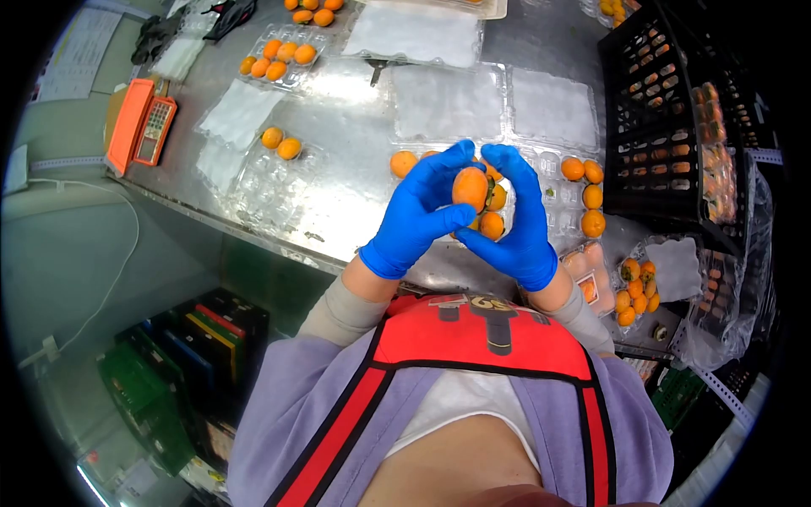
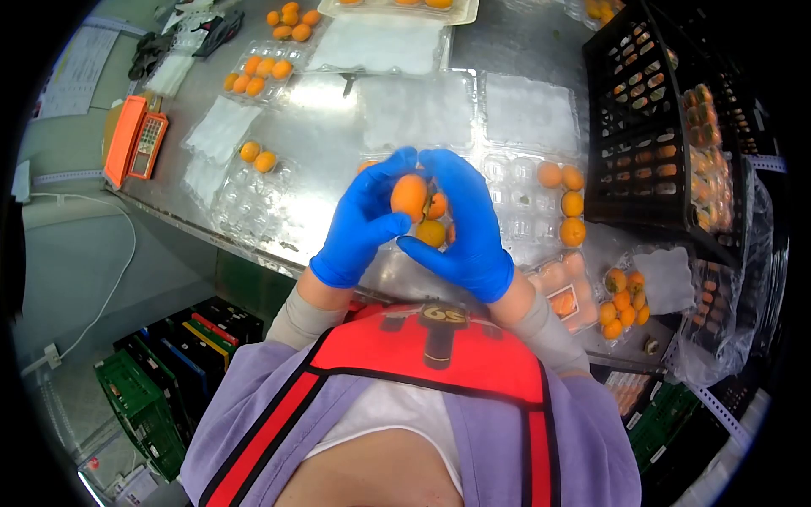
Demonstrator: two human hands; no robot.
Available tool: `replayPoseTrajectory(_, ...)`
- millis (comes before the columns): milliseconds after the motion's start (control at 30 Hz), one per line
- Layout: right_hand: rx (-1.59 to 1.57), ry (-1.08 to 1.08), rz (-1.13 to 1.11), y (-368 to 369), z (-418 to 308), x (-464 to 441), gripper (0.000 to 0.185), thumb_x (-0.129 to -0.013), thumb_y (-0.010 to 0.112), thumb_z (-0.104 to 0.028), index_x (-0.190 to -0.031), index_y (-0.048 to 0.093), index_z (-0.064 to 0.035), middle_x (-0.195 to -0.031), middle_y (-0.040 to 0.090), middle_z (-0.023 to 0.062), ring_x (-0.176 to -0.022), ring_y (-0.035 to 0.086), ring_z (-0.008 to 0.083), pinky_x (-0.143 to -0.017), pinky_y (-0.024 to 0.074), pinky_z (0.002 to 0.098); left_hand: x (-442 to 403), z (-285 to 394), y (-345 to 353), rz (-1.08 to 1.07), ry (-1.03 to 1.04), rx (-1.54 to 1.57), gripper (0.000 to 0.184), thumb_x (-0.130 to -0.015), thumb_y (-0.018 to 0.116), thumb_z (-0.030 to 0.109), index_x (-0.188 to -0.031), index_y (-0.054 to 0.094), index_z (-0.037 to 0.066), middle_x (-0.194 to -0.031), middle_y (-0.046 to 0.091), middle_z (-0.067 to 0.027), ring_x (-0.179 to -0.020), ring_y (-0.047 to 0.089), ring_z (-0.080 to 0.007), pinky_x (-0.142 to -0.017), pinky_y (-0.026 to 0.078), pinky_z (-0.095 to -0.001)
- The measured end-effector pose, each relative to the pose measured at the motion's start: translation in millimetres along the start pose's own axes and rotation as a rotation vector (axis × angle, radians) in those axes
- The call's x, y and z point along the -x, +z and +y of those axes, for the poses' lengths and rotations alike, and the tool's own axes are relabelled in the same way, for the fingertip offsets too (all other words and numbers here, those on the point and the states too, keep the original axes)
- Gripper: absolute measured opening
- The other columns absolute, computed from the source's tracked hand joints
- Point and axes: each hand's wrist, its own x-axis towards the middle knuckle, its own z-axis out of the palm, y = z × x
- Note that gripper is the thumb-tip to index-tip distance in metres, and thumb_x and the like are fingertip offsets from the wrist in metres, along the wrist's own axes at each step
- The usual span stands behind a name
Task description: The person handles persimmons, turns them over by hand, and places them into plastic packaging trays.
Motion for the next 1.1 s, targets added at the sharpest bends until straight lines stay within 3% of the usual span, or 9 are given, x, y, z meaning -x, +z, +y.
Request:
replayPoseTrajectory(33, 0.0, 0.0, 0.0, -1, 0, 1, 0.081, -0.07, 0.076, -0.012, -0.138, 0.033, -0.0025, -0.129, 0.048, 0.0145, -0.117, 0.048, 0.027, -0.096, 0.0387, 0.0382, 0, 1, 0, 0.017, 0.066, -0.063, 0.067, -0.077, 0.071, 0.007, -0.136, 0.039, 0.005, -0.129, 0.05, -0.0102, -0.119, 0.05, -0.0222, -0.1, 0.04, -0.0355)
replayPoseTrajectory(133, -0.313, 0.23, 0.044, -7, 3, 3, 0.096, -0.074, 0.074, -0.021, -0.146, 0.013, -0.0019, -0.136, 0.041, 0.0149, -0.125, 0.042, 0.0241, -0.102, 0.0333, 0.0385, -1, 3, -3, 0.013, 0.192, -0.179, 0.077, -0.073, 0.074, 0.005, -0.139, 0.034, 0.006, -0.132, 0.048, -0.011, -0.121, 0.049, -0.0229, -0.102, 0.038, -0.0371)
replayPoseTrajectory(400, -0.807, 0.474, -0.003, -3, 4, 5, 0.09, -0.079, 0.07, -0.022, -0.147, 0.012, -0.0067, -0.127, 0.048, 0.0134, -0.118, 0.047, 0.0229, -0.102, 0.0343, 0.0378, -2, -1, -3, -0.015, 0.377, -0.359, 0.08, -0.069, 0.073, 0.003, -0.139, 0.034, 0.008, -0.135, 0.046, -0.0118, -0.129, 0.041, -0.0258, -0.109, 0.029, -0.0402)
replayPoseTrajectory(467, -0.911, 0.553, -0.034, -2, -2, 3, 0.086, -0.081, 0.068, -0.018, -0.147, 0.014, -0.01, -0.125, 0.049, 0.0121, -0.116, 0.049, 0.0217, -0.1, 0.0362, 0.0365, -1, 1, -2, 0.002, 0.427, -0.514, 0.074, -0.068, 0.073, 0.003, -0.135, 0.04, 0.008, -0.135, 0.047, -0.0119, -0.133, 0.036, -0.0273, -0.11, 0.027, -0.041)
replayPoseTrajectory(567, -0.965, 0.649, -0.059, -2, -4, 1, 0.084, -0.08, 0.068, -0.014, -0.146, 0.018, -0.0096, -0.125, 0.049, 0.0118, -0.114, 0.049, 0.021, -0.098, 0.0381, 0.0345, -4, 3, -6, -0.075, 0.482, -0.725, 0.077, -0.068, 0.075, 0.009, -0.134, 0.035, 0.004, -0.131, 0.05, -0.0103, -0.135, 0.031, -0.0292, -0.11, 0.024, -0.0439)
replayPoseTrajectory(700, -1.039, 0.708, -0.052, -1, -1, 2, 0.082, -0.078, 0.068, -0.013, -0.146, 0.022, -0.0095, -0.124, 0.049, 0.0118, -0.111, 0.05, 0.0199, -0.096, 0.0396, 0.0323, -3, 7, -1, -0.051, 0.435, -0.742, 0.073, -0.069, 0.075, 0.01, -0.132, 0.037, 0.004, -0.127, 0.054, -0.0087, -0.137, 0.027, -0.0296, -0.111, 0.022, -0.0445)
replayPoseTrajectory(800, -1.148, 0.756, -0.041, 0, 0, 3, 0.082, -0.077, 0.068, -0.015, -0.145, 0.023, -0.0096, -0.123, 0.05, 0.0118, -0.111, 0.051, 0.0196, -0.097, 0.0397, 0.032, -3, 4, -1, -0.078, 0.425, -0.643, 0.069, -0.071, 0.073, 0.01, -0.131, 0.039, 0.004, -0.129, 0.052, -0.0111, -0.135, 0.031, -0.0287, -0.11, 0.024, -0.0436)
replayPoseTrajectory(867, -1.079, 0.747, -0.091, 0, 1, 5, 0.082, -0.077, 0.068, -0.019, -0.145, 0.023, -0.0096, -0.124, 0.05, 0.0129, -0.112, 0.05, 0.0202, -0.098, 0.0392, 0.032, -3, 1, 3, 0.048, 0.346, -0.413, 0.065, -0.073, 0.072, 0.009, -0.13, 0.042, 0.004, -0.132, 0.049, -0.0138, -0.131, 0.038, -0.0262, -0.109, 0.027, -0.0416)
replayPoseTrajectory(1100, -1.241, 0.739, -0.06, 9, 2, 10, 0.077, -0.08, 0.065, -0.023, -0.144, 0.025, -0.0077, -0.134, 0.043, 0.0124, -0.122, 0.046, 0.0225, -0.101, 0.0373, 0.0334, -6, 2, 10, 0.177, 0.214, -0.311, 0.041, -0.082, 0.063, 0.005, -0.122, 0.052, 0.003, -0.135, 0.047, -0.015, -0.116, 0.051, -0.0196, -0.099, 0.039, -0.0326)
